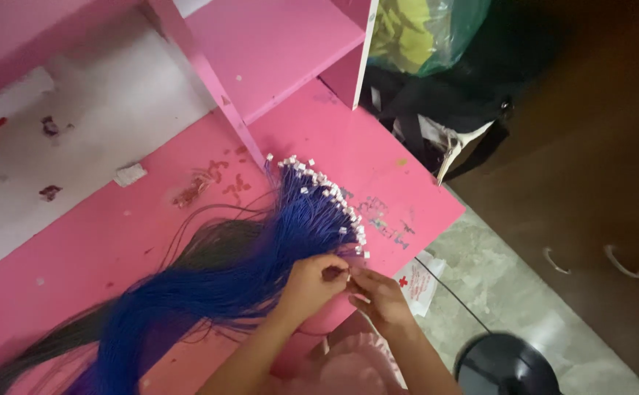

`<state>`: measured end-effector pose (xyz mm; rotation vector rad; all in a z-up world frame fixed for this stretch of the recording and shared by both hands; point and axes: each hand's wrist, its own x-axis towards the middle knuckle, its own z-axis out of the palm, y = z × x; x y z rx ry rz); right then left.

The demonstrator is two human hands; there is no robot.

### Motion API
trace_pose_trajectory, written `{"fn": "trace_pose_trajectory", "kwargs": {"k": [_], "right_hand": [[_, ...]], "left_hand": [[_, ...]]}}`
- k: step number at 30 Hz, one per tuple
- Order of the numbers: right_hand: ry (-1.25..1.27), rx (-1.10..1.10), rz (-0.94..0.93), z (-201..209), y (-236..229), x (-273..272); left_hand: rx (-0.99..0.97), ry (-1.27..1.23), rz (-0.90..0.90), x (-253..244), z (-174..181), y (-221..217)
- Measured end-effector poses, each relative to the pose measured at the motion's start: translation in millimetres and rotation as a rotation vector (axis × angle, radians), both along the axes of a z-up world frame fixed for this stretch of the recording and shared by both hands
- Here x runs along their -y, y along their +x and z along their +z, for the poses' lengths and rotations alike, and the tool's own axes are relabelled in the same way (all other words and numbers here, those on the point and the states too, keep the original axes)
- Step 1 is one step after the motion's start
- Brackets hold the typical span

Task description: Connecting wires into small white connectors for a wire harness assembly.

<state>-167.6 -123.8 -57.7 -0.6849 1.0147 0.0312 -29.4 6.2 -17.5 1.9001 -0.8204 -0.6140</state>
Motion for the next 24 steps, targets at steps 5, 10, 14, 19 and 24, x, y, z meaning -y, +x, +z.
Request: {"fn": "trace_pose_trajectory", "kwargs": {"k": [5,10,14,19,24], "right_hand": [[-0.036,0.066,0.012,10.0,3.7,-4.7],[-0.105,0.043,0.01,24.6,12.7,-7.6],[-0.184,0.052,0.072,20.7,14.3,-7.4],[-0.262,0.043,0.087,27.4,19.0,-12.8],[-0.133,0.046,-0.006,20.7,14.1,-13.5]], "left_hand": [[-0.314,-0.067,-0.075,-6.7,-7.8,19.5],[-0.71,-0.031,-0.089,-11.0,16.4,35.6],[-0.777,0.029,-0.078,-14.9,22.6,43.4],[-0.702,0.025,-0.09,-17.6,20.2,36.5],[-0.252,-0.157,-0.063,-15.5,7.7,15.5]]}}
